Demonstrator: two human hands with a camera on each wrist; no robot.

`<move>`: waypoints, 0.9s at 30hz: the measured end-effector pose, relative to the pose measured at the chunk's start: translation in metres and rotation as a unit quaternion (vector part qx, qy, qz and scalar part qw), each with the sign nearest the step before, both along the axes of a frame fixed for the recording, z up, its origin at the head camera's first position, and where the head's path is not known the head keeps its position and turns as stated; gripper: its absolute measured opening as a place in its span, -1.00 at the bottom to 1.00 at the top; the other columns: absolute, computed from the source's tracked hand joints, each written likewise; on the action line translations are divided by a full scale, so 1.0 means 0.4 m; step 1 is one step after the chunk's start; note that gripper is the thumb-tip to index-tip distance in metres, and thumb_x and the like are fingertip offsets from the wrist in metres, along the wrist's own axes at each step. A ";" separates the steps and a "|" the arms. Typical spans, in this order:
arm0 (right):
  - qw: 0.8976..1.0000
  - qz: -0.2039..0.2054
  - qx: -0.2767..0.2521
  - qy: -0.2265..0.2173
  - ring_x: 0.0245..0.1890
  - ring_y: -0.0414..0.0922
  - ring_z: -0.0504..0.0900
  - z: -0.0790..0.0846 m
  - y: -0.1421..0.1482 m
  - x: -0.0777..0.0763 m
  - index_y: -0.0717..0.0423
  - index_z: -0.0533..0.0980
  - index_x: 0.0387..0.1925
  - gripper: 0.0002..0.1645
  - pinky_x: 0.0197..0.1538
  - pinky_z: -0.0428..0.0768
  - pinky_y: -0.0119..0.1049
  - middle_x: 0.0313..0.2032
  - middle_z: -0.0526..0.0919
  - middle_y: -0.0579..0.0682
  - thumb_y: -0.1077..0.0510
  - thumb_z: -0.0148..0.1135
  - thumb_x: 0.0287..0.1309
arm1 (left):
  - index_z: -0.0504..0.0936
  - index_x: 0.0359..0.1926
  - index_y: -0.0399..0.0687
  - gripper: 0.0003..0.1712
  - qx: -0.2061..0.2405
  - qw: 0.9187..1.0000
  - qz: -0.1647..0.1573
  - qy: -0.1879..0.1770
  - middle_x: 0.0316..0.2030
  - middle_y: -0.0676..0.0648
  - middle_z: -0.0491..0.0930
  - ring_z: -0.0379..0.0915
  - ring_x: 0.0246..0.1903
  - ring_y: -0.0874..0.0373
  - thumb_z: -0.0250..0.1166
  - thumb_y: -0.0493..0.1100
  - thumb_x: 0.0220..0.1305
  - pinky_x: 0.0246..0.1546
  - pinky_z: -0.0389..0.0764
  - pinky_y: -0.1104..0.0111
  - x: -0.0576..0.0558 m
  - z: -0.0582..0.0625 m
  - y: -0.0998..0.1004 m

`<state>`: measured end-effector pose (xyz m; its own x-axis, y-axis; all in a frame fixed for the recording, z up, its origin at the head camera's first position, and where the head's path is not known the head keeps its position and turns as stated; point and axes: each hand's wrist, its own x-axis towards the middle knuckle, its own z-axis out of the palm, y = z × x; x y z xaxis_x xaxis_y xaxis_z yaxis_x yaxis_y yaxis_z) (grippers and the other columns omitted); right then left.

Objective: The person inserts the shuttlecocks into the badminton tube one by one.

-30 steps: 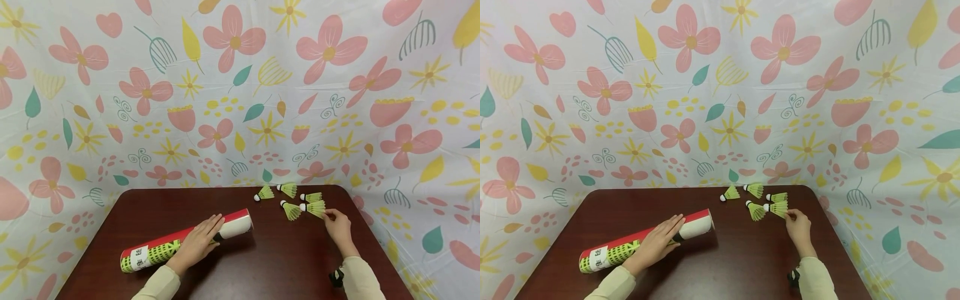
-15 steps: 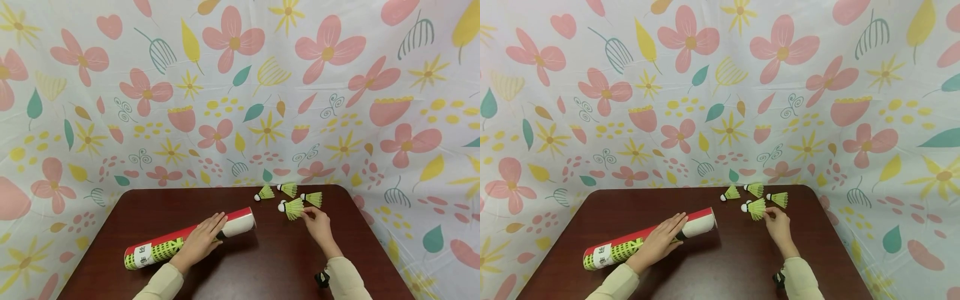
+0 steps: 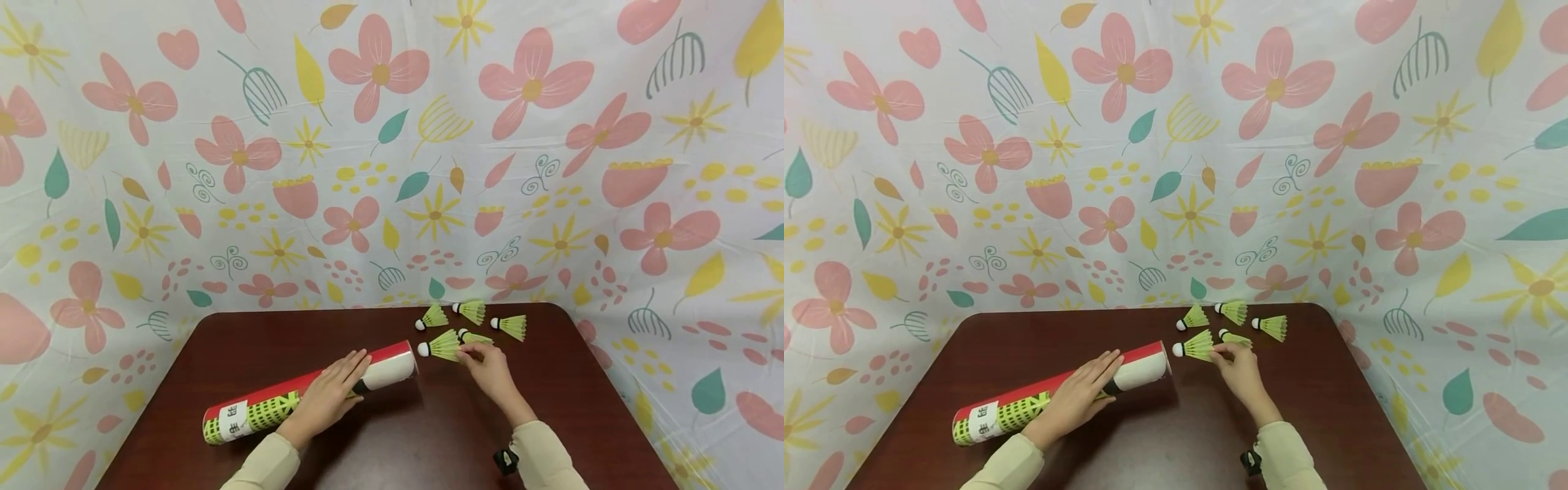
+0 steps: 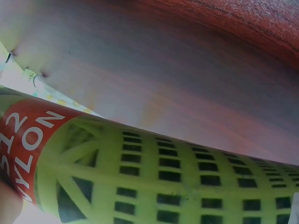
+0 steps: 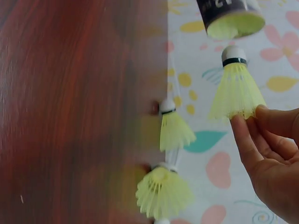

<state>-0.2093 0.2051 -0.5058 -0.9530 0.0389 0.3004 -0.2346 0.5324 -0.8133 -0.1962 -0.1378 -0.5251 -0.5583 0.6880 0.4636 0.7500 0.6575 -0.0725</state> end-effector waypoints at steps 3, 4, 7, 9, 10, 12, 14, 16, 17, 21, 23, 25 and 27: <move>1.000 0.020 -0.001 0.006 -0.42 -0.16 0.66 0.001 -0.023 0.009 0.18 0.68 -0.33 -0.92 -0.39 0.59 -0.38 -0.40 0.71 0.01 0.27 0.36 0.10 | 0.20 0.44 -0.16 -0.01 0.001 1.000 -0.003 0.004 0.41 -0.14 0.18 0.24 0.32 -0.06 0.49 -0.06 0.05 0.25 0.37 0.15 0.001 0.001 0.001; 1.000 0.028 -0.003 0.007 -0.43 -0.16 0.66 0.001 -0.031 0.011 0.18 0.68 -0.33 -0.92 -0.40 0.59 -0.38 -0.41 0.71 0.00 0.27 0.35 0.10 | 0.20 0.43 -0.17 -0.01 0.001 1.000 -0.003 0.006 0.41 -0.14 0.19 0.24 0.32 -0.06 0.49 -0.05 0.04 0.25 0.37 0.14 0.002 0.001 0.002; 0.999 0.049 -0.006 0.015 -0.43 -0.17 0.66 -0.001 -0.050 0.015 0.18 0.68 -0.33 -0.93 -0.39 0.60 -0.38 -0.41 0.71 -0.01 0.28 0.35 0.09 | 0.21 0.43 -0.18 0.00 0.004 1.000 -0.005 0.011 0.40 -0.15 0.20 0.24 0.32 -0.05 0.50 -0.06 0.02 0.24 0.38 0.14 0.002 0.003 0.004; 0.998 0.063 -0.009 0.018 -0.43 -0.17 0.64 -0.003 -0.062 0.017 0.17 0.68 -0.33 -0.93 -0.39 0.59 -0.39 -0.41 0.71 -0.02 0.29 0.34 0.10 | 0.22 0.43 -0.18 0.00 0.004 1.000 -0.006 0.012 0.40 -0.15 0.20 0.24 0.32 -0.05 0.51 -0.06 0.02 0.24 0.38 0.14 0.003 0.004 0.005; 0.997 0.071 -0.011 0.018 -0.43 -0.18 0.64 -0.004 -0.067 0.017 0.17 0.68 -0.33 -0.93 -0.39 0.59 -0.39 -0.40 0.71 -0.03 0.29 0.33 0.10 | 0.22 0.42 -0.19 0.00 0.005 1.000 -0.007 0.011 0.40 -0.15 0.20 0.24 0.32 -0.05 0.51 -0.06 0.02 0.24 0.38 0.14 0.003 0.004 0.006; 0.996 0.088 -0.017 0.018 -0.41 -0.16 0.65 -0.006 -0.076 0.018 0.18 0.67 -0.32 -0.93 -0.37 0.60 -0.39 -0.40 0.71 -0.02 0.28 0.32 0.12 | 0.22 0.42 -0.19 0.00 0.006 1.000 -0.008 0.011 0.40 -0.15 0.20 0.25 0.32 -0.06 0.51 -0.06 0.02 0.24 0.38 0.14 0.003 0.004 0.006; 0.994 0.107 -0.024 0.021 -0.40 -0.09 0.66 0.000 -0.088 0.023 0.24 0.66 -0.31 -0.92 -0.35 0.60 -0.38 -0.39 0.70 0.04 0.32 0.28 0.15 | 0.22 0.42 -0.19 0.00 0.005 1.000 -0.008 0.010 0.40 -0.15 0.20 0.24 0.32 -0.05 0.51 -0.06 0.02 0.25 0.38 0.14 0.003 0.005 0.006; 0.992 0.122 -0.026 0.024 -0.37 -0.08 0.67 0.000 -0.096 0.025 0.26 0.65 -0.30 -0.91 -0.32 0.61 -0.38 -0.37 0.70 0.06 0.32 0.25 0.18 | 0.22 0.42 -0.20 0.00 0.005 1.000 -0.009 0.012 0.39 -0.16 0.22 0.25 0.31 -0.06 0.51 -0.06 0.01 0.24 0.38 0.13 0.003 0.005 0.006; 0.991 0.126 -0.025 0.026 -0.37 -0.09 0.67 0.000 -0.100 0.025 0.26 0.64 -0.29 -0.90 -0.31 0.62 -0.38 -0.37 0.70 0.06 0.32 0.23 0.19 | 0.22 0.42 -0.20 0.00 0.004 1.000 -0.010 0.012 0.39 -0.16 0.22 0.25 0.31 -0.06 0.51 -0.06 0.02 0.24 0.38 0.14 0.003 0.005 0.005; 0.990 0.129 -0.016 0.046 -0.38 -0.19 0.64 -0.008 -0.107 0.019 0.21 0.65 -0.32 -0.91 -0.30 0.62 -0.37 -0.38 0.70 0.00 0.31 0.23 0.21 | 0.21 0.42 -0.19 0.01 0.003 1.000 -0.009 0.014 0.39 -0.16 0.22 0.24 0.32 -0.05 0.51 -0.06 0.02 0.24 0.38 0.14 0.002 0.006 0.005; 0.990 0.127 -0.016 0.057 -0.39 -0.19 0.64 -0.009 -0.111 0.019 0.21 0.65 -0.33 -0.91 -0.31 0.63 -0.36 -0.39 0.70 -0.01 0.31 0.24 0.20 | 0.20 0.43 -0.17 0.01 0.001 1.000 -0.004 0.015 0.40 -0.15 0.20 0.23 0.33 -0.04 0.50 -0.05 0.03 0.25 0.38 0.15 0.003 0.006 0.003; 0.989 0.129 -0.016 0.068 -0.40 -0.19 0.64 -0.009 -0.117 0.020 0.21 0.66 -0.33 -0.92 -0.32 0.63 -0.35 -0.39 0.70 0.00 0.32 0.24 0.19 | 0.20 0.43 -0.18 0.02 0.004 1.000 -0.004 0.015 0.40 -0.15 0.21 0.23 0.33 -0.05 0.52 -0.06 0.01 0.24 0.38 0.14 0.002 0.004 0.003; 0.988 0.134 -0.016 0.074 -0.41 -0.19 0.64 -0.010 -0.124 0.021 0.21 0.66 -0.33 -0.92 -0.32 0.63 -0.35 -0.40 0.70 0.01 0.31 0.25 0.19 | 0.20 0.43 -0.18 0.02 0.006 1.000 -0.005 0.013 0.40 -0.15 0.21 0.24 0.32 -0.06 0.52 -0.06 0.01 0.24 0.38 0.14 0.003 0.002 0.002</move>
<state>-0.2007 0.1554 -0.5096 -0.8760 -0.1961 0.4406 -0.4815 0.4093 -0.7750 -0.1950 -0.1369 -0.5242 -0.5391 0.6876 0.4863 0.7548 0.6506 -0.0832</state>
